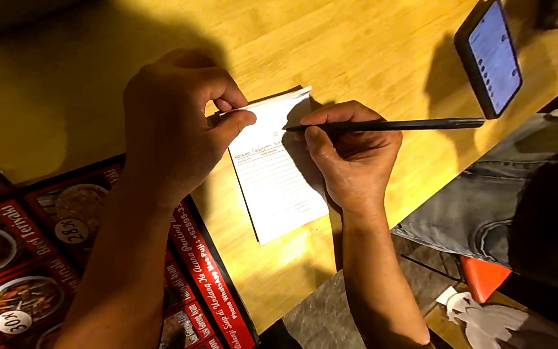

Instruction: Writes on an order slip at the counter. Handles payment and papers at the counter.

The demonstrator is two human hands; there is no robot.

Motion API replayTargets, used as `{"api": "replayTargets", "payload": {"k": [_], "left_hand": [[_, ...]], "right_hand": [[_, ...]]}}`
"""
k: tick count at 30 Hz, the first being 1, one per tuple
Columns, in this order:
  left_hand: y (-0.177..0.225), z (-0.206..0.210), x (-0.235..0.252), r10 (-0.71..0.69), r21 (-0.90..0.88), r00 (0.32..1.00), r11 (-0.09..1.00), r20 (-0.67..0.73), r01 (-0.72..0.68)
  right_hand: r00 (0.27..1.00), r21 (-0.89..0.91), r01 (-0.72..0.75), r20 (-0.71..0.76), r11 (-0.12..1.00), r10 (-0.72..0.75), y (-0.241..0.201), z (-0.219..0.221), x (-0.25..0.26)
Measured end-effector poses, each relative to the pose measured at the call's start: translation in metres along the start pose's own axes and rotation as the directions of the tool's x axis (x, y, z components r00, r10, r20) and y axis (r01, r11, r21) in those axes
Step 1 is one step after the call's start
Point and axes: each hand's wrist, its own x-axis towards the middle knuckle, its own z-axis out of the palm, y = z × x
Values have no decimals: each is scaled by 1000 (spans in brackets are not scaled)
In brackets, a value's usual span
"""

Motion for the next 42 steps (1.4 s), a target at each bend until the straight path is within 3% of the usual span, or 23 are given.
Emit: {"api": "replayTargets", "payload": {"k": [42], "left_hand": [[0, 1, 0, 26, 2, 1000, 1000, -15, -26]], "right_hand": [[999, -18, -24, 24, 1000, 24, -4, -1, -2]]}}
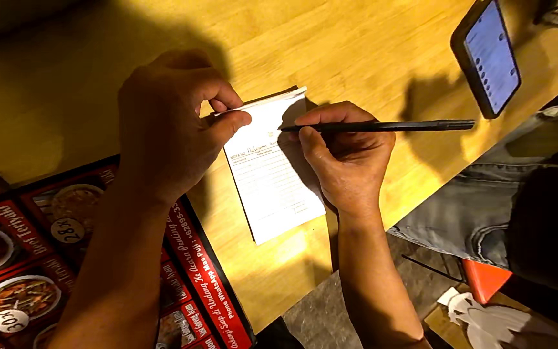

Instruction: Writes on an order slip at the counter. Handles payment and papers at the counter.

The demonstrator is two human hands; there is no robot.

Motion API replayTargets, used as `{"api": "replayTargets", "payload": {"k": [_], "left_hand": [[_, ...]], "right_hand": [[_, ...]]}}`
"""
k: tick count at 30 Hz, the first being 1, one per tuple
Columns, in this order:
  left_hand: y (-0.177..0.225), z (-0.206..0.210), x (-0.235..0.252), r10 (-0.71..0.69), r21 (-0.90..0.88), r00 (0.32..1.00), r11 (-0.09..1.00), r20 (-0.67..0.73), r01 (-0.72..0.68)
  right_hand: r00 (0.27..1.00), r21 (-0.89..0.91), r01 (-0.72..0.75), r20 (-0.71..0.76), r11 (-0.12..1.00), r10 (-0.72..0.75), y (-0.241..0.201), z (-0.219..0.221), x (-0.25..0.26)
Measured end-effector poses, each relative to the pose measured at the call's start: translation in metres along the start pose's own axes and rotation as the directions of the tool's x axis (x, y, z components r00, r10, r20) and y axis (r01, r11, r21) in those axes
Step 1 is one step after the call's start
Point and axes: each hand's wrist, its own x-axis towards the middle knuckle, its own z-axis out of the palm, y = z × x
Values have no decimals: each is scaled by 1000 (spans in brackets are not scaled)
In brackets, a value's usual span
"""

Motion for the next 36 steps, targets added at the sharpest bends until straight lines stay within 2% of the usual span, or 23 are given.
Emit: {"api": "replayTargets", "payload": {"k": [36], "left_hand": [[2, 0, 1, -19, 29, 1000, 999, 2, 19]], "right_hand": [[1000, -9, 22, -16, 1000, -23, 2, 3, 2]]}}
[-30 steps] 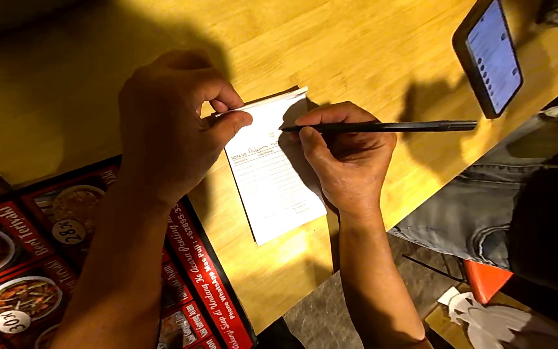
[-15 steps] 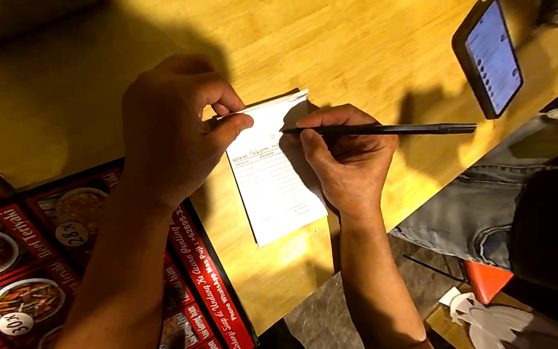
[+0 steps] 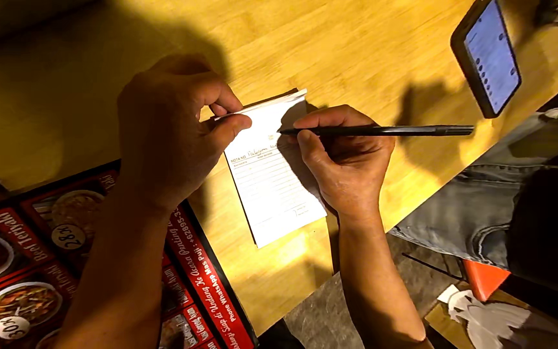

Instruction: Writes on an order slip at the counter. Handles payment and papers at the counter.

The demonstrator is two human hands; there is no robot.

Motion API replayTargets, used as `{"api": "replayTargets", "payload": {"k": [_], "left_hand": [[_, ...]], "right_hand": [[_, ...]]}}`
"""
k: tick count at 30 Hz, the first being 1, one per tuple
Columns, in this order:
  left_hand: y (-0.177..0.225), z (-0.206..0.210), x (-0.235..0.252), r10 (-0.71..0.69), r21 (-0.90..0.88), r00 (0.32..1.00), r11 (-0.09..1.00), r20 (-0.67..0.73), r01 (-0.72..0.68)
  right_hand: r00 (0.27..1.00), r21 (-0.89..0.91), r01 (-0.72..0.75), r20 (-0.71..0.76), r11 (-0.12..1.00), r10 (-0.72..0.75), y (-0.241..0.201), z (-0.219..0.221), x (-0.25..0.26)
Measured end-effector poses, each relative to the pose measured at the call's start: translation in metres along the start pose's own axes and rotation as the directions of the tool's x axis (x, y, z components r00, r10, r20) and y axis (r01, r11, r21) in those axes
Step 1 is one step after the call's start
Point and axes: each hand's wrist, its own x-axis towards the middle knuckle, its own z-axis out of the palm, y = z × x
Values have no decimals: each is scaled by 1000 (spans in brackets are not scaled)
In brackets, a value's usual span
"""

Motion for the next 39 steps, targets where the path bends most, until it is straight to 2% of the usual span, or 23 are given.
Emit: {"api": "replayTargets", "payload": {"k": [39], "left_hand": [[3, -1, 0, -34, 0, 999, 999, 25, 34]], "right_hand": [[1000, -20, -6, -10, 1000, 6, 0, 0, -2]]}}
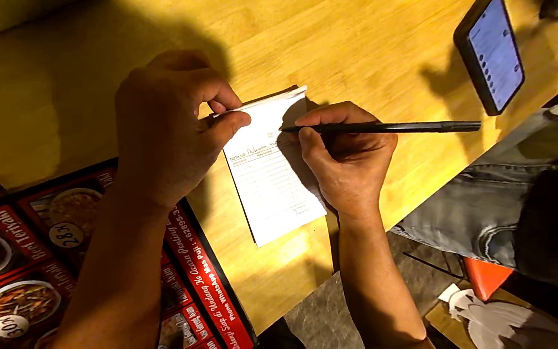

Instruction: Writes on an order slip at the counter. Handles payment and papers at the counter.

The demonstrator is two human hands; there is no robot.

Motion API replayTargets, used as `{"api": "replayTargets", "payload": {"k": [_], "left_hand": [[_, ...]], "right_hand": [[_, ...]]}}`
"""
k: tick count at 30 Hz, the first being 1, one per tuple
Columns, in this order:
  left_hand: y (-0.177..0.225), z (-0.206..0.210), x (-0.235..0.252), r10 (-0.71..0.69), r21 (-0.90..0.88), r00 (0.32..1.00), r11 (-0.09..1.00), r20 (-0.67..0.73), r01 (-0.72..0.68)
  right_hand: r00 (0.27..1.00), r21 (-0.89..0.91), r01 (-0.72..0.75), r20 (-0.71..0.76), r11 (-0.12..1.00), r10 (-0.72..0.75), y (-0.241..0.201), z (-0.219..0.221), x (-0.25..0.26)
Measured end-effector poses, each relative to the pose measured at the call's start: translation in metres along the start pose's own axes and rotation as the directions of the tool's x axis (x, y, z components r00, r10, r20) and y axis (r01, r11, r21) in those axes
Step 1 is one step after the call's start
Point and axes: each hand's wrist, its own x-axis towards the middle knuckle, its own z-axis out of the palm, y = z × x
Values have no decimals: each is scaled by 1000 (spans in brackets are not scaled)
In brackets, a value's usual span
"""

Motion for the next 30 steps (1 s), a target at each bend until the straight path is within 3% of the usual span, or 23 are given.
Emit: {"api": "replayTargets", "payload": {"k": [30], "left_hand": [[-5, 0, 0, 50, -43, 999, 998, -7, -50]], "right_hand": [[998, 18, -3, -56, 1000, 4, 1, 0, 0]]}}
